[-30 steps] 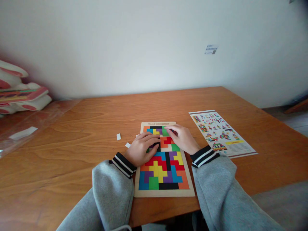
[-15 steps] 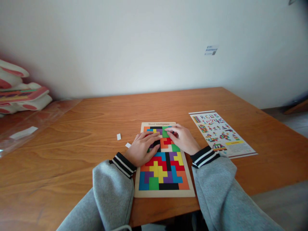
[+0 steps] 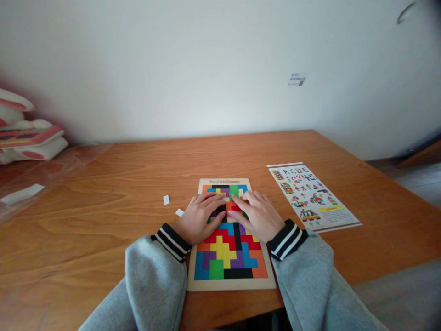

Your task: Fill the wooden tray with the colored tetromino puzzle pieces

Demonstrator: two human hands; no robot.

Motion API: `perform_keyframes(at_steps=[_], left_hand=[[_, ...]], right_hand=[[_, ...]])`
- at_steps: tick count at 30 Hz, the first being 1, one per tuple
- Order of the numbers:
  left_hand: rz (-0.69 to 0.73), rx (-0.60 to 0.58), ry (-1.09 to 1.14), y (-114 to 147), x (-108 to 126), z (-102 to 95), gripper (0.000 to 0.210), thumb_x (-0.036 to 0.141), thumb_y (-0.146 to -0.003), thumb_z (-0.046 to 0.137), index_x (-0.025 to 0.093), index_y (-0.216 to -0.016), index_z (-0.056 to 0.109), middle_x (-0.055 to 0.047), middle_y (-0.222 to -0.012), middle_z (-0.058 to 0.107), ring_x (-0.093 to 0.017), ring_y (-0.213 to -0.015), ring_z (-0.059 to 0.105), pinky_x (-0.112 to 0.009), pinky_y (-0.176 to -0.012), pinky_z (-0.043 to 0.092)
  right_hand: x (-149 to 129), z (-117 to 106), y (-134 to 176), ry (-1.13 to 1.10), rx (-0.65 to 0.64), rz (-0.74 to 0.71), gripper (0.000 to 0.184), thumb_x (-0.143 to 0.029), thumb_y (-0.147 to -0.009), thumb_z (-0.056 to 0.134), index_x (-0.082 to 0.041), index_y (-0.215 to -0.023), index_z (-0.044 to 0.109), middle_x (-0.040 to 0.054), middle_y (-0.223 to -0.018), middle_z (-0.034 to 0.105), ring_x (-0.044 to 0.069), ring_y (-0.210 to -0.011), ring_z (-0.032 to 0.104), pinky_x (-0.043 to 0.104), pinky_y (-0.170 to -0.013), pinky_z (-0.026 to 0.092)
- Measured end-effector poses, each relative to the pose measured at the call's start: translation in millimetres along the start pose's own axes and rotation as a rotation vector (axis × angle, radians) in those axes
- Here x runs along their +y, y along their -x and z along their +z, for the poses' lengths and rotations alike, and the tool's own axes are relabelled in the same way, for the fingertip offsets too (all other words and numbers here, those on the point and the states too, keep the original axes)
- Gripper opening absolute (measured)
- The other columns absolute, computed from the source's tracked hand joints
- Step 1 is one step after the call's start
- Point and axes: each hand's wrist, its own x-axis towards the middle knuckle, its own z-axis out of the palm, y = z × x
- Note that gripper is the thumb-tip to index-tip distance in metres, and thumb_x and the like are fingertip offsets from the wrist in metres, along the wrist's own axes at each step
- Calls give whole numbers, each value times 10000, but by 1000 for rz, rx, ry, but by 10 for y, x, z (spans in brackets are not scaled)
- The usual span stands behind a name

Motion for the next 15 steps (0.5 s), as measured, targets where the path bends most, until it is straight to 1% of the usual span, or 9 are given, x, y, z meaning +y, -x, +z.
perform_keyframes(at_steps=[7,15], left_hand=[[-4,5,-7,-3,17,-11,344,305,-993,517,223,-1316,601,-62,-1382,634,-273,-1290,534,-502,-1094,453],[0,5,-7,3,-5,-3,348,306,-992,522,226,-1321,599,-67,-1378,636,-270,-1299,528,-497,-1097,455]], right_hand=[[-16,-21,-14,16,-42,30,490,-497,-1025,420,-163,-1277,674,126,-1046,654,260,-955,584,392,-804,403],[-25,-25,-11,0,-59,45,499,-499,-1026,416,-162,-1303,657,137,-1069,656,263,-968,593,397,-812,411]])
